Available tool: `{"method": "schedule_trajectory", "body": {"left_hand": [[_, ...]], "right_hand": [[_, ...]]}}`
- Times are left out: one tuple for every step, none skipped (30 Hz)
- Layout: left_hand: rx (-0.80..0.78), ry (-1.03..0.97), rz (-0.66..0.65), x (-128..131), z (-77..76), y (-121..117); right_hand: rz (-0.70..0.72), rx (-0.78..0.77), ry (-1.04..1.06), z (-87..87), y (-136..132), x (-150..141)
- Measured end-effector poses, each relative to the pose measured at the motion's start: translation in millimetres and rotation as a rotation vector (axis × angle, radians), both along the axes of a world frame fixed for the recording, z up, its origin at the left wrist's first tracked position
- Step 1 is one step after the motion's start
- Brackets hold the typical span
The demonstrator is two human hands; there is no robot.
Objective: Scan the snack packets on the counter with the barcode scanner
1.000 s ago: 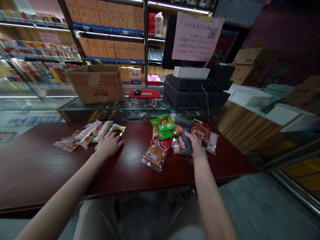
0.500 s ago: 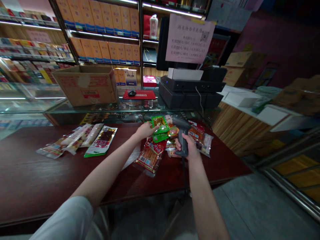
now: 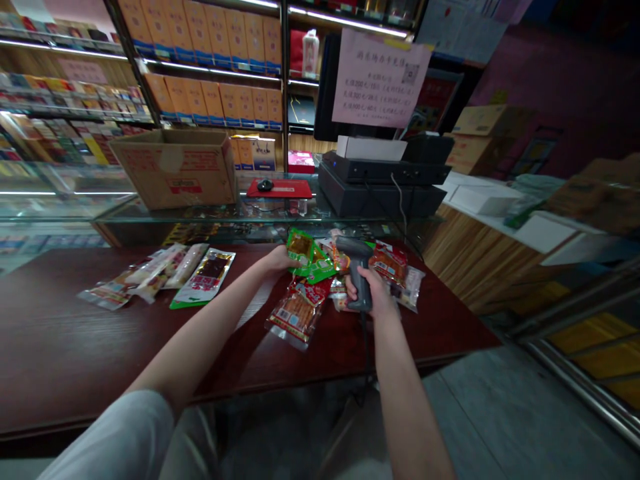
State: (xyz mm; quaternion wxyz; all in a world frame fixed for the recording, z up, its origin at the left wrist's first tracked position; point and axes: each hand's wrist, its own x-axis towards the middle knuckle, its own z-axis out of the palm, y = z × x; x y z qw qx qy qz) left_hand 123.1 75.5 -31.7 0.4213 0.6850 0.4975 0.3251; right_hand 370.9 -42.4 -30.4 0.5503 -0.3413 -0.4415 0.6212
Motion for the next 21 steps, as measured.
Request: {"method": "schedule_trajectory", "body": {"left_hand": [[-0.006,-0.012,-0.015,-11,-1.1,-7],[0.01,-0.011,-0.014,-22,-1.8,-16],[0.029,-0.008,-0.01,-33,-1.7,-25],[0.035,-0.012,-0.012,-44,-1.0,-35],[0.031,-0.016,-0.021,-54,0.6,-45],[0.022,-0.019,-0.034,-62,3.0,-55],[0.013,-0.023,-0.044,-70,6.0,-64],[0.006,-0.024,-0.049,-76,9.4,-73],[0.003,-0.024,-0.048,-80,13.0,-80],[0.001,-0.021,-0.045,-84,16.5,-87],[-0.003,-0.013,-0.043,-86,19.4,-92],[-0.009,0.0,-0.043,-88,21.8,-95],[-0.015,0.017,-0.043,-89,23.3,-98],[-0.019,0.034,-0.043,-90,24.0,-100],[-0.021,0.052,-0.043,-91,23.9,-101],[-0.018,0.066,-0.044,-92,23.0,-102],[-0.013,0.077,-0.047,-92,21.5,-103],[-0.008,0.081,-0.051,-93,19.6,-103],[-0.002,0.08,-0.055,-93,17.5,-103],[0.002,0.076,-0.058,-94,15.3,-104],[0.006,0.071,-0.06,-94,13.2,-104]], "right_hand": [[0.012,0.002,-0.012,0.3,-1,-1],[0.023,0.007,-0.024,0.7,-1,-2],[0.038,0.013,-0.038,1.1,-2,-3],[0.054,0.018,-0.053,1.6,-3,-5],[0.074,0.022,-0.07,2.1,-4,-6],[0.094,0.023,-0.088,2.6,-4,-8],[0.111,0.022,-0.107,3.0,-5,-10],[0.127,0.02,-0.126,3.1,-6,-11],[0.141,0.019,-0.143,3.0,-6,-13],[0.154,0.018,-0.156,2.7,-6,-14],[0.168,0.019,-0.168,2.0,-6,-15],[0.18,0.024,-0.176,1.1,-6,-16],[0.189,0.029,-0.182,0.1,-6,-16],[0.199,0.033,-0.187,-1.1,-6,-16],[0.21,0.035,-0.191,-2.2,-5,-16],[0.224,0.037,-0.192,-3.4,-5,-15],[0.24,0.039,-0.193,-4.5,-4,-15],[0.255,0.043,-0.191,-5.5,-3,-15],[0.267,0.048,-0.187,-6.3,-3,-15],[0.274,0.054,-0.181,-6.9,-3,-16],[0.275,0.058,-0.174,-7.4,-3,-16]]}}
